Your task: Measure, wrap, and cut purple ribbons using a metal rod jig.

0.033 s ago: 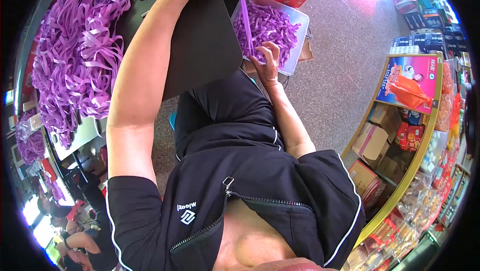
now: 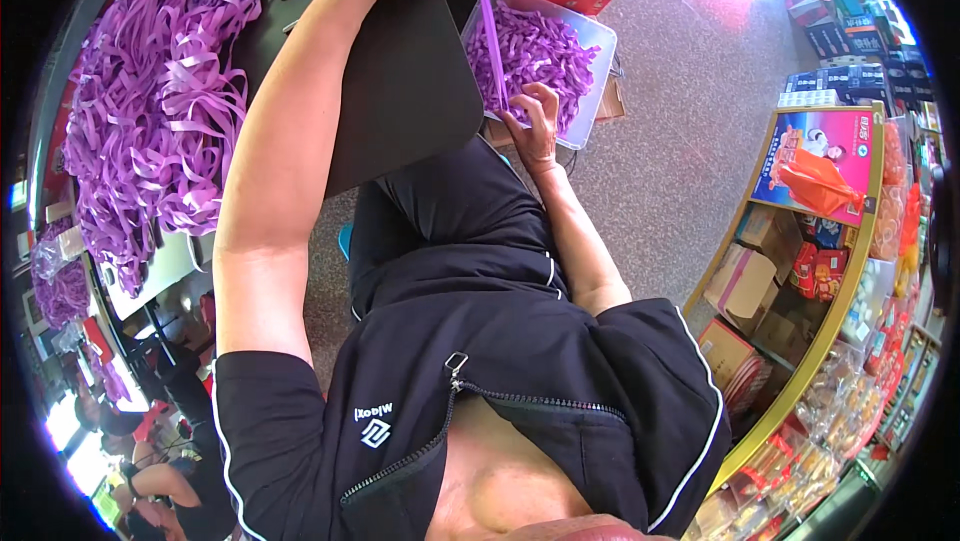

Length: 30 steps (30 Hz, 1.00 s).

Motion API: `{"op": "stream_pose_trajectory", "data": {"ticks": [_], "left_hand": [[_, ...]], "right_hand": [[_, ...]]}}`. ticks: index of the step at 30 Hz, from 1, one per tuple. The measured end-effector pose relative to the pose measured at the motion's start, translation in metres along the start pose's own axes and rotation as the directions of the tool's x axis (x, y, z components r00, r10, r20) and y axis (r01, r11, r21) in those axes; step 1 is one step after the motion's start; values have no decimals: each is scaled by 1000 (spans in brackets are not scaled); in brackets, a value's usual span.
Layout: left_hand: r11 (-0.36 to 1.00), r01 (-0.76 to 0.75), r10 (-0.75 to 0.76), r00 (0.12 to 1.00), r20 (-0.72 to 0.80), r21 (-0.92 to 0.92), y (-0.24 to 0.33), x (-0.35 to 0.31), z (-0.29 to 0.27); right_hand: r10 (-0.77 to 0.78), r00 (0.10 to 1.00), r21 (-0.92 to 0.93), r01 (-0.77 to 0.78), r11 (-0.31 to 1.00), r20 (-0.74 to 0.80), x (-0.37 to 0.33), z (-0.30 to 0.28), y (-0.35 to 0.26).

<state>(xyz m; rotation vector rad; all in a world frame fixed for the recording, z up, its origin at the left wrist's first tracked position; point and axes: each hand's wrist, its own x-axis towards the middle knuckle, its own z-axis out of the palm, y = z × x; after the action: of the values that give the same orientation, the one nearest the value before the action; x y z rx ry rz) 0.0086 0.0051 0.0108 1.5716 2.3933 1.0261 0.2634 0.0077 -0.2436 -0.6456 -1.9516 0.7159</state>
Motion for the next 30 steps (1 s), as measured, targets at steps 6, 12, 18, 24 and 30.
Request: {"op": "stream_pose_trajectory", "data": {"ticks": [6, 12, 18, 24, 30], "left_hand": [[1000, 5, -6, 1000, -11, -21, 4, 0, -1], [1000, -21, 21, 1000, -6, 12, -1, 1, -2], [999, -38, 38, 999, -12, 4, -3, -2, -3], [999, -48, 48, 999, -8, -5, -5, 0, -2], [996, -73, 73, 997, 7, 43, -12, 3, -1]], "right_hand": [[-49, 987, 16, 48, 999, 152, -4, -4, 1], [50, 981, -3, -51, 999, 186, -18, -18, -12], [140, 983, 38, -145, 989, 119, -35, -44, -37], [100, 974, 78, -118, 990, 202, -34, -72, -83], [18, 924, 229, -114, 967, 383, -3, -117, -161]]}}
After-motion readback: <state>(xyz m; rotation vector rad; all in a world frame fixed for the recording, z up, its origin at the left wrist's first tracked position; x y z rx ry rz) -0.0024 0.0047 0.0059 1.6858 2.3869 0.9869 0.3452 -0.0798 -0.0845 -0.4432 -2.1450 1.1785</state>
